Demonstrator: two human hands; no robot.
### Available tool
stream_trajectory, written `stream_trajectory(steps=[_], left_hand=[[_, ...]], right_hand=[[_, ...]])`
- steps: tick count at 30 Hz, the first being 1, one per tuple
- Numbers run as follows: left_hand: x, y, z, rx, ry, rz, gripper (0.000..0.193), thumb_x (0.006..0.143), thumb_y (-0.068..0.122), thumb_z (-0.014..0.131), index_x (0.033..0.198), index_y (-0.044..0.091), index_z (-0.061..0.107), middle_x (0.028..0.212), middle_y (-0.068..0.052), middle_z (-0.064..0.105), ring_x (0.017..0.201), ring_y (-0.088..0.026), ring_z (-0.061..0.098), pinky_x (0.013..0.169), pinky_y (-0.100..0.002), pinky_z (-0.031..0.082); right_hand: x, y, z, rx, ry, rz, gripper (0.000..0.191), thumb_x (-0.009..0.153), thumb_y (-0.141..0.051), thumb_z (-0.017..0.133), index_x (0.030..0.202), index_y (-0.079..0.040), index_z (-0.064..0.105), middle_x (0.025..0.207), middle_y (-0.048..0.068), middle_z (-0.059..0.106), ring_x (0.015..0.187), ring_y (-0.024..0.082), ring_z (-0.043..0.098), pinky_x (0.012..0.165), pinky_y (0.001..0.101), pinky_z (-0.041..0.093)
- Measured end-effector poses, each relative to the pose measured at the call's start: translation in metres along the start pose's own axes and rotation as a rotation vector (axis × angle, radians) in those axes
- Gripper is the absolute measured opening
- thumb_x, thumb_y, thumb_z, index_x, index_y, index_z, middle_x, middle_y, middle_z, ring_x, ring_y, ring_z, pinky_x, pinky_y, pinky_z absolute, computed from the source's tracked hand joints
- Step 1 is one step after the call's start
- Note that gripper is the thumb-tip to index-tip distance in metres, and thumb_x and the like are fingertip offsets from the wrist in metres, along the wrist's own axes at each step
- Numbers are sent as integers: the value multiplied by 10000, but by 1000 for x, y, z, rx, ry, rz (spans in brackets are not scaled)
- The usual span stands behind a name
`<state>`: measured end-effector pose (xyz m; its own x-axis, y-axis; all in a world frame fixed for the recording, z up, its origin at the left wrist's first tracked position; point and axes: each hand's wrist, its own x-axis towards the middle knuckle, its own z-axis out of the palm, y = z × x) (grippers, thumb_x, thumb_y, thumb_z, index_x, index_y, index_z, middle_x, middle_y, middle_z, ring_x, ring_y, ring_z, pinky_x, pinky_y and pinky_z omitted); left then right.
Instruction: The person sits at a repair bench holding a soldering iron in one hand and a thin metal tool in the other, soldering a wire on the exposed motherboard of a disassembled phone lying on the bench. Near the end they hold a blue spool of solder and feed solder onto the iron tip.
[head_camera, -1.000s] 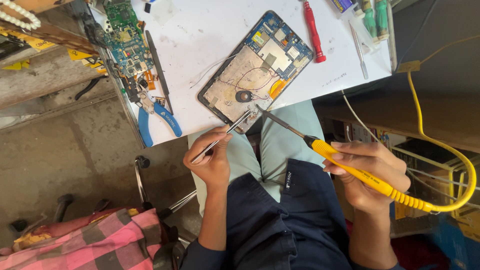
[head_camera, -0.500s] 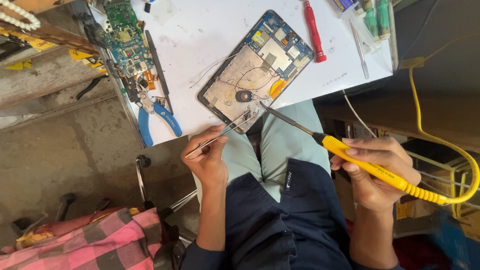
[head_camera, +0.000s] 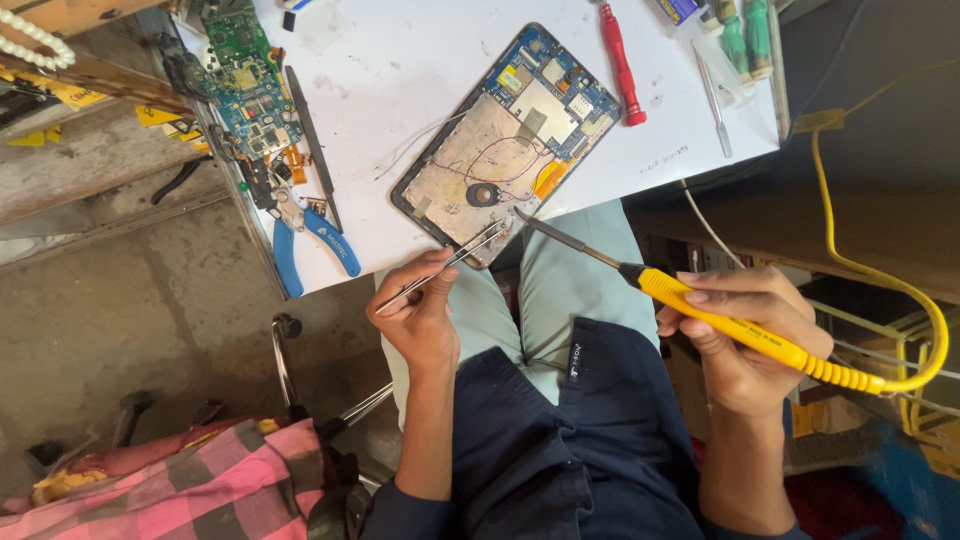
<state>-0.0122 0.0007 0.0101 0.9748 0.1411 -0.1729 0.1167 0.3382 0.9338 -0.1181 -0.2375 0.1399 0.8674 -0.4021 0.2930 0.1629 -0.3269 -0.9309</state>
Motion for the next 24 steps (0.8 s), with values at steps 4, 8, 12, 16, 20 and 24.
stream_trajectory(steps=[4, 8, 12, 16, 20, 24], left_hand=[[0, -1, 1, -5, 11, 3, 204, 789, -135, 810, 919, -19, 704, 1014, -211, 774, 655, -83, 640, 477, -203, 416], [0, -1, 4, -5, 32, 6, 186, 801, -133, 804, 910, -18, 706, 1008, -212, 778, 624, -80, 623, 465, -199, 406], [0, 1, 10, -4, 43, 33, 178, 815, -126, 805, 917, -15, 710, 997, -208, 779, 634, -77, 629, 466, -202, 408], [1, 8, 15, 92, 45, 89, 158, 837, -119, 805, 926, -22, 719, 991, -204, 778, 719, -119, 665, 561, -209, 467], [-2, 19, 18, 168, -41, 220, 127, 895, -130, 775, 953, -35, 714, 998, -198, 767, 908, -199, 749, 825, -289, 607], [-2, 29, 21, 219, -73, 217, 118, 892, -153, 737, 926, -43, 711, 988, -205, 772, 868, -205, 769, 797, -292, 618]], right_hand=[[0, 1, 0, 32, 3, 7, 184, 980, -57, 775, 1069, 76, 685, 1054, 192, 692, 770, 236, 756, 682, 291, 665], [1, 4, 3, 80, 15, 27, 190, 975, -51, 780, 1071, 82, 683, 1060, 197, 689, 775, 238, 751, 679, 297, 663], [4, 4, 2, 87, 1, 24, 197, 968, -64, 776, 1067, 77, 681, 1063, 195, 687, 772, 234, 756, 668, 299, 669], [3, 1, 4, 62, 2, 2, 189, 982, -66, 776, 1068, 76, 687, 1058, 190, 693, 769, 231, 757, 678, 300, 669], [4, -2, 5, -10, -13, 2, 180, 980, -68, 775, 1047, 75, 688, 1041, 189, 693, 761, 230, 757, 683, 298, 669], [5, -4, 8, -47, -34, 13, 194, 953, -78, 787, 1036, 71, 694, 1030, 196, 696, 771, 232, 761, 679, 290, 669]])
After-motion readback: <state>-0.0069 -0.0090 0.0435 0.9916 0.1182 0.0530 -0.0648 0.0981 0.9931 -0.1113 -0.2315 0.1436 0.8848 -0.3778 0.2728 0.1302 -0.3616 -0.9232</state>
